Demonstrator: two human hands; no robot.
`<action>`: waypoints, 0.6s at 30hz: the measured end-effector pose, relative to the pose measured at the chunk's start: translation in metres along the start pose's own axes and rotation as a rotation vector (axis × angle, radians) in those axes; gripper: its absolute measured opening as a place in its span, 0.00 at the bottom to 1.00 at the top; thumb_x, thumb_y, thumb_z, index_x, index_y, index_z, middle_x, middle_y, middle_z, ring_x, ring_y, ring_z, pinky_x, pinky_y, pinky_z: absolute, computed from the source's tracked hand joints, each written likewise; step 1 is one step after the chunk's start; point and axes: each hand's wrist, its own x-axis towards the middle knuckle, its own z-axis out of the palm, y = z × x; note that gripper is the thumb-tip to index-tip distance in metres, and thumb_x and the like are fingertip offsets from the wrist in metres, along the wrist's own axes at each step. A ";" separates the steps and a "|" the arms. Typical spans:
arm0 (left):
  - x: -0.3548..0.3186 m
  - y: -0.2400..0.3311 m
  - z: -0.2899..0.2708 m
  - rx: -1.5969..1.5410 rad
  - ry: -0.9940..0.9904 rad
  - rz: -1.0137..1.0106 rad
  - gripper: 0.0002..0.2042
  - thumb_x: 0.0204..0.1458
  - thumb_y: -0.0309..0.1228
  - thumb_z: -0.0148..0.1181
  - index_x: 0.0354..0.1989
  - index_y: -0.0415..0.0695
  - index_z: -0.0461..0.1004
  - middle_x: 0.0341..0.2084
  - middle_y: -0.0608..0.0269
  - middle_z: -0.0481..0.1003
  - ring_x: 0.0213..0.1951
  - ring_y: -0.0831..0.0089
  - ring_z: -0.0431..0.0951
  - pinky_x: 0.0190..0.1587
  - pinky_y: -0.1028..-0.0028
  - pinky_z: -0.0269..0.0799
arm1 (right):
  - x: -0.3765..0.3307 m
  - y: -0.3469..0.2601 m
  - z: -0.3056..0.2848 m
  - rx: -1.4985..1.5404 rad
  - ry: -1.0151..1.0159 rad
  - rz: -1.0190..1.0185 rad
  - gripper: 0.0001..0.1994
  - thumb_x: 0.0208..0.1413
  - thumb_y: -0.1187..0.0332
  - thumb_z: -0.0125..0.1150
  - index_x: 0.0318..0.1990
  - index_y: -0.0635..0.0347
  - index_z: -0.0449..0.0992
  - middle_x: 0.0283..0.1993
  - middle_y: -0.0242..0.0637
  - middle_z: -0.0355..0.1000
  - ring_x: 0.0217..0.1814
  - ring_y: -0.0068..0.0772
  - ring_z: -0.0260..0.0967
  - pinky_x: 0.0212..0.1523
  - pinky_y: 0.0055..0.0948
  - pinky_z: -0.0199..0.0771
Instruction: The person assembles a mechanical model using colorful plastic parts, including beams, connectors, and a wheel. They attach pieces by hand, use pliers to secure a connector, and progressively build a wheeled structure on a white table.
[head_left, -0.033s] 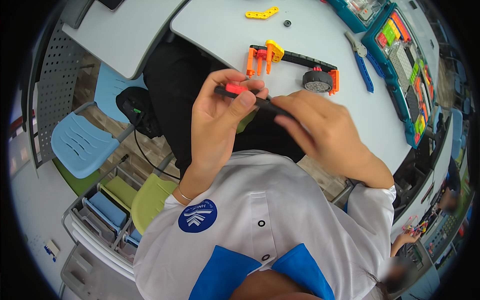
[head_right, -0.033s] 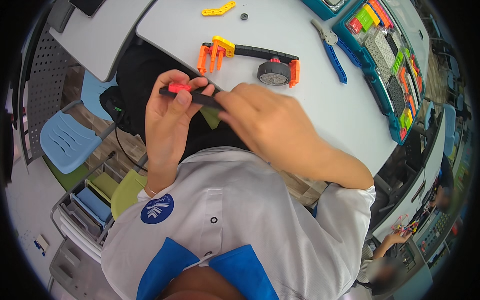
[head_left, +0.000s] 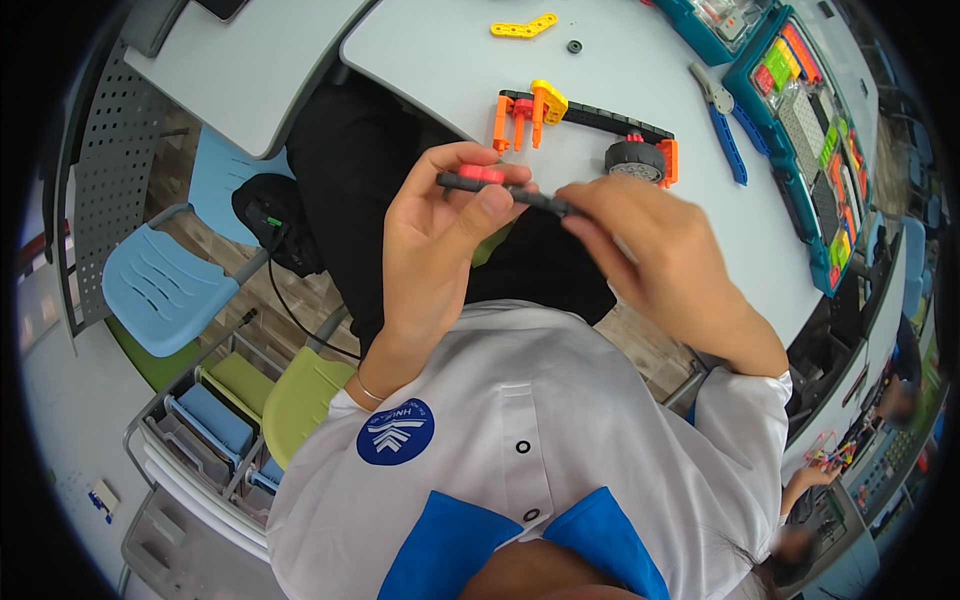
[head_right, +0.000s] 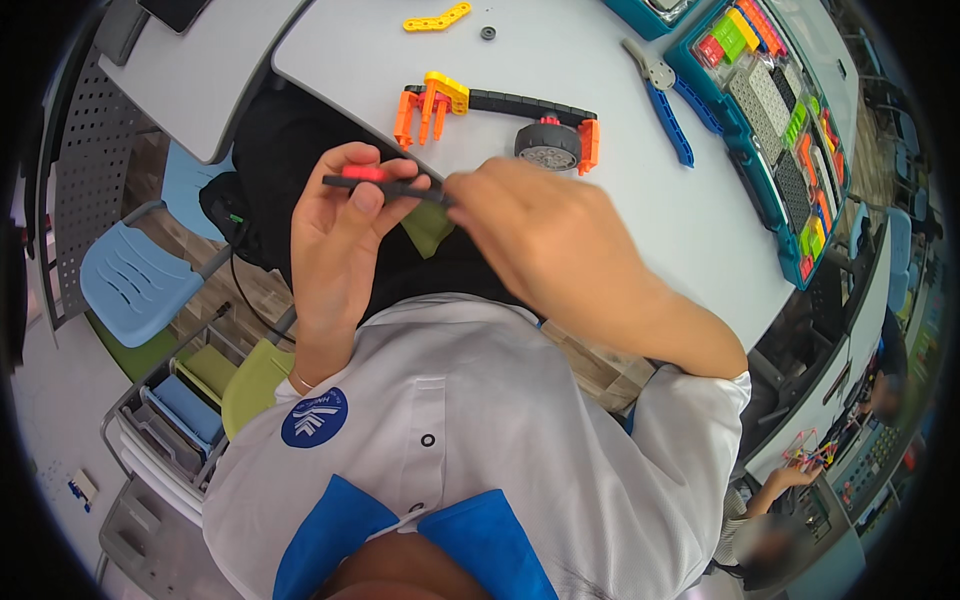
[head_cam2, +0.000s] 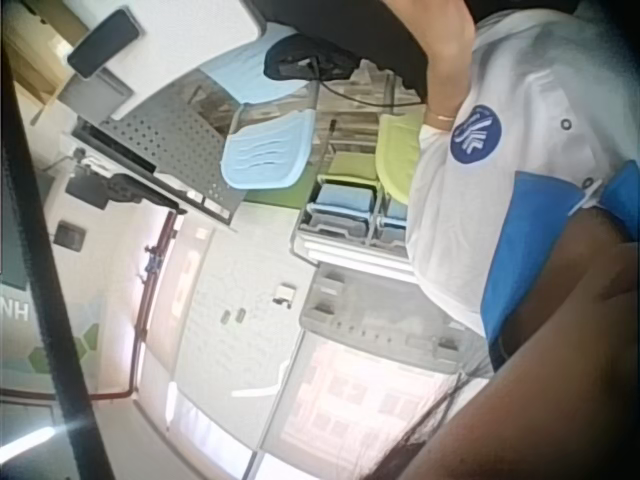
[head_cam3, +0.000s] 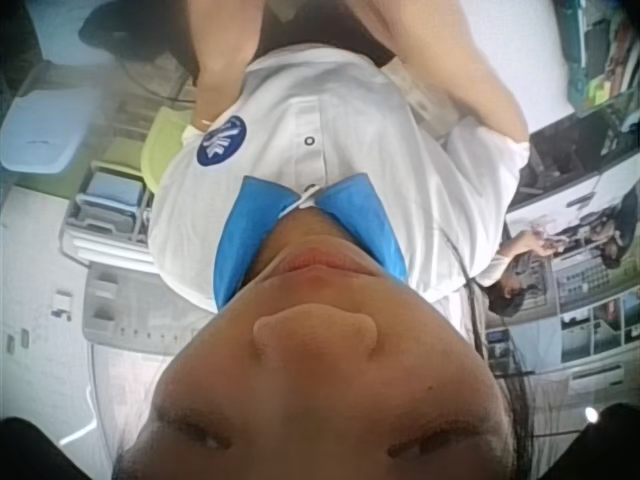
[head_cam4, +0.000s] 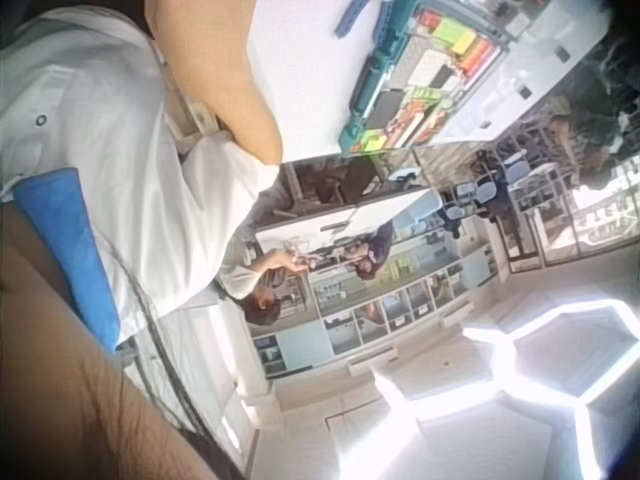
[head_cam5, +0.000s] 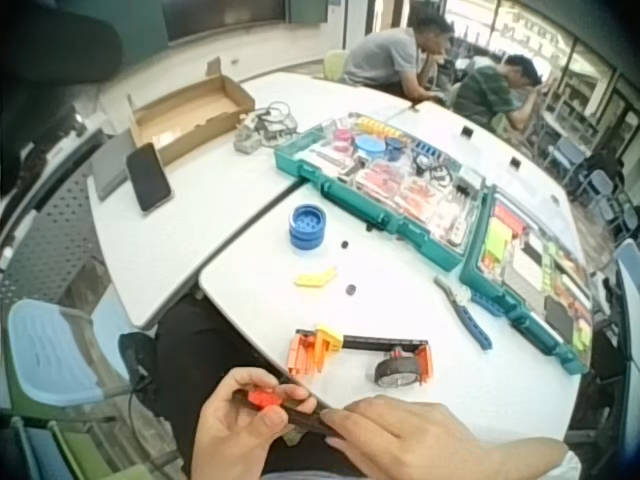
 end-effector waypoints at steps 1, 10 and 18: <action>-0.001 -0.001 -0.001 0.057 -0.010 0.044 0.21 0.60 0.26 0.59 0.60 0.32 0.64 0.45 0.56 0.72 0.49 0.65 0.78 0.57 0.61 0.76 | 0.002 0.004 -0.005 0.004 0.013 0.016 0.12 0.55 0.69 0.65 0.45 0.62 0.75 0.35 0.40 0.73 0.34 0.44 0.73 0.30 0.39 0.72; 0.005 0.001 -0.007 0.271 -0.055 0.112 0.15 0.62 0.27 0.56 0.53 0.29 0.71 0.45 0.51 0.76 0.47 0.67 0.79 0.50 0.63 0.81 | 0.006 0.014 -0.022 0.073 -0.006 0.144 0.08 0.57 0.71 0.62 0.42 0.63 0.76 0.31 0.44 0.73 0.29 0.49 0.71 0.30 0.39 0.70; 0.009 -0.005 -0.016 0.399 -0.077 0.112 0.12 0.60 0.20 0.57 0.51 0.29 0.72 0.42 0.49 0.79 0.42 0.68 0.82 0.49 0.68 0.81 | 0.004 0.011 -0.025 0.003 -0.060 0.149 0.07 0.54 0.72 0.64 0.39 0.62 0.76 0.31 0.42 0.72 0.32 0.47 0.70 0.33 0.39 0.69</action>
